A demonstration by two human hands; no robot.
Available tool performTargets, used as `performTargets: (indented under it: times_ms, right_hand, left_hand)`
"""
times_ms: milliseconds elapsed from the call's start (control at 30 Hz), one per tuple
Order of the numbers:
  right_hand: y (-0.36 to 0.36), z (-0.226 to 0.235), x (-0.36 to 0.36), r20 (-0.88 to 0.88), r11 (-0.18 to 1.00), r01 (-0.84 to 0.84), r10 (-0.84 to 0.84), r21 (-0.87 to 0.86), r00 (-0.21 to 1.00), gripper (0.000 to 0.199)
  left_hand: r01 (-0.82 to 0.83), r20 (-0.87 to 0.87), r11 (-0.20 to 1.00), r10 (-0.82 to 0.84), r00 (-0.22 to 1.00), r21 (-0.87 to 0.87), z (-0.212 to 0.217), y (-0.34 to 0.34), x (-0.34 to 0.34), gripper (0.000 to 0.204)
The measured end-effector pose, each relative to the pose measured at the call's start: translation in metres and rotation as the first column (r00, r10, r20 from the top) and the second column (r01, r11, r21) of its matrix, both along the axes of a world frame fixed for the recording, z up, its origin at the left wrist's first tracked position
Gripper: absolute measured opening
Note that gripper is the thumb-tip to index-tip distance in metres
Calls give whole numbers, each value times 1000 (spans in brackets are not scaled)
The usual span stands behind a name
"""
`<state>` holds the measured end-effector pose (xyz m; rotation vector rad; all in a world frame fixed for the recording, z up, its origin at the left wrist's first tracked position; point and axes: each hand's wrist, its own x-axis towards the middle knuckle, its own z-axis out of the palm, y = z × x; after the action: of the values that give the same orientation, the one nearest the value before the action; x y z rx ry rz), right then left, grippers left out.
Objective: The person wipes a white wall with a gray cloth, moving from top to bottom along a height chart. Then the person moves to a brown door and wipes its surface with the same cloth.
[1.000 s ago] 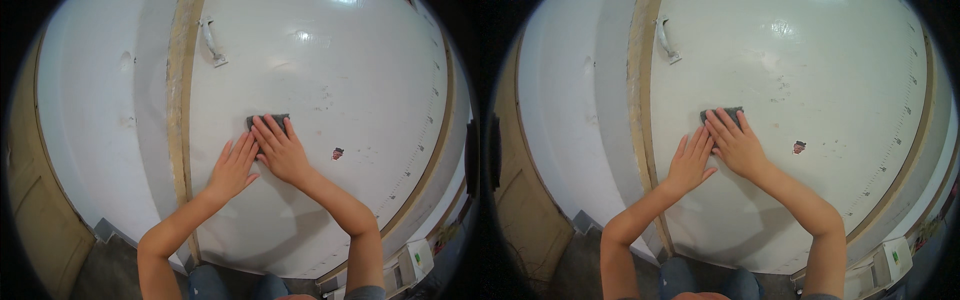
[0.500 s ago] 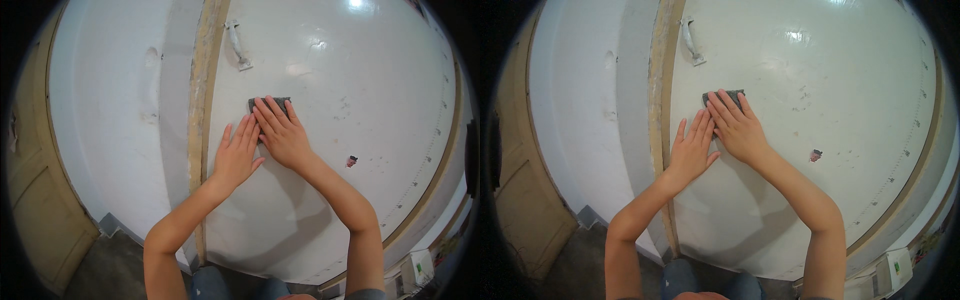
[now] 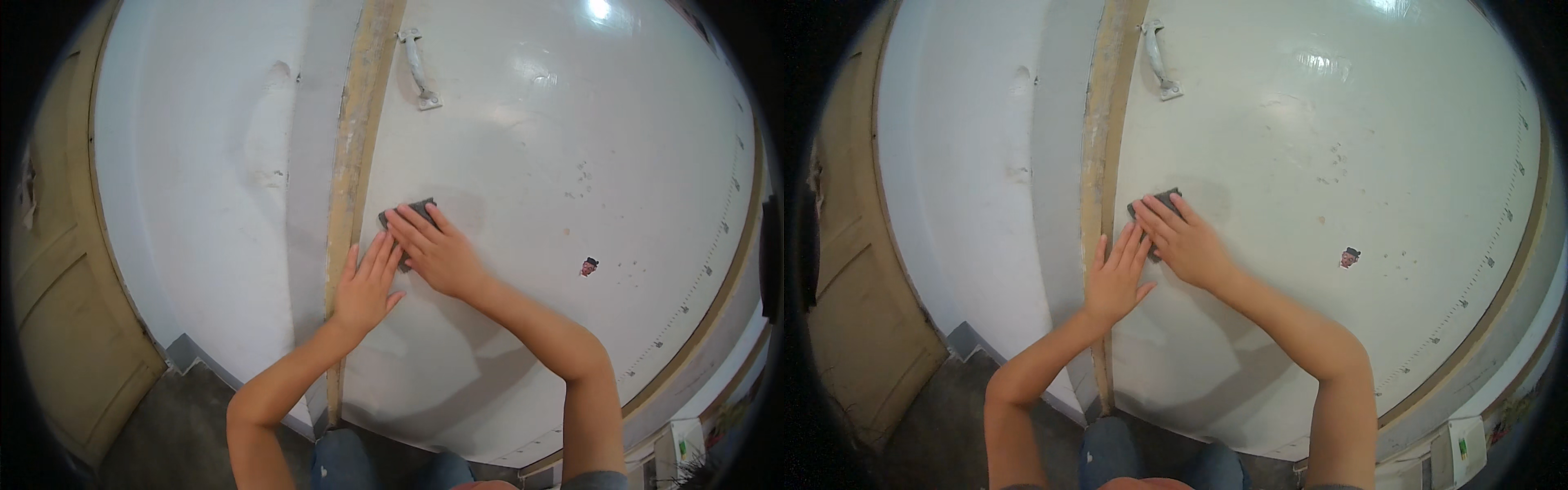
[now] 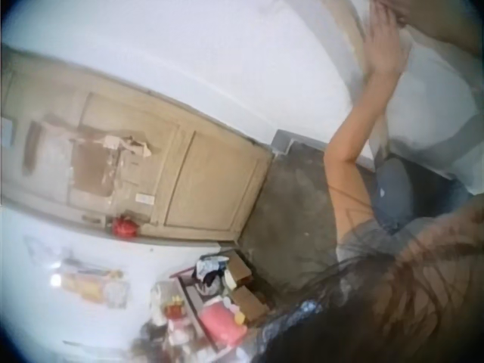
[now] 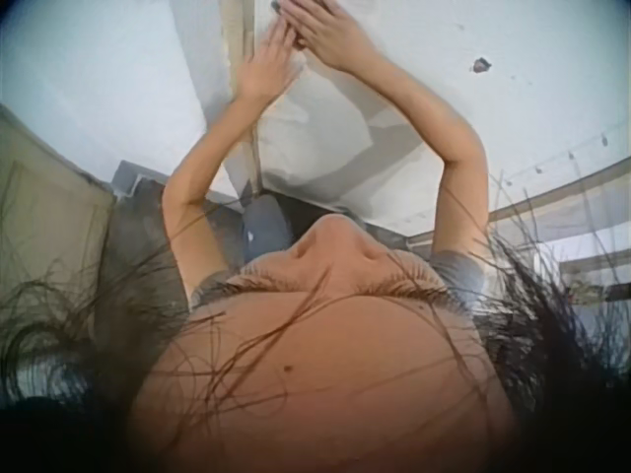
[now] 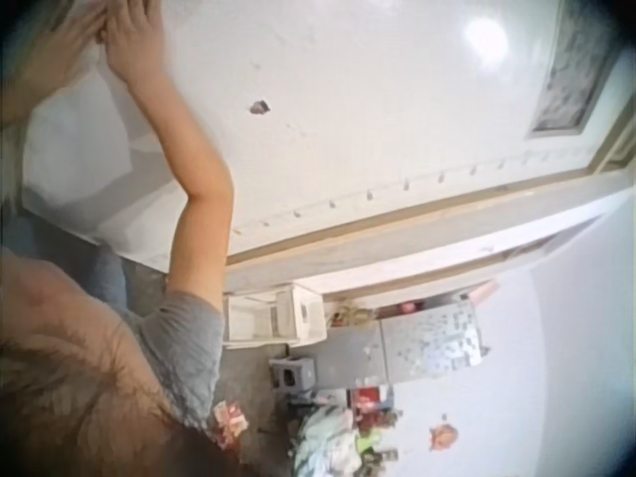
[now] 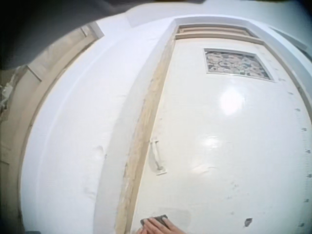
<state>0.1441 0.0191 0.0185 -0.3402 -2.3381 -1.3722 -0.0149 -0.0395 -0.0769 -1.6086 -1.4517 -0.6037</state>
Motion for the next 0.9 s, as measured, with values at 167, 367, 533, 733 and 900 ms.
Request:
performTargets:
  times_ms: [167,367,533,733,900]
  right_hand:
    - [6,51,-24,-99,997,-5,12,76,995,56]
    - [6,43,-47,-204,994,47,-26,101,979,59]
    - [6,4,-52,-140,996,57,-47,69,989,60]
    - [-3,-41,-50,-53,987,144,-141,70,989,60]
    - [2,-88,-45,-27,994,90,-88,70,996,56]
  left_hand:
    - [-18,55,988,10,998,153,57,7,-10,80]
    - [-155,24,968,154,988,195,65,10,-18,80]
    - [-244,-20,967,246,969,78,24,3,-23,81]
    - [-318,-110,947,312,944,-37,-20,-7,-17,84]
    - [-290,-151,955,279,949,-57,-59,-14,-19,84]
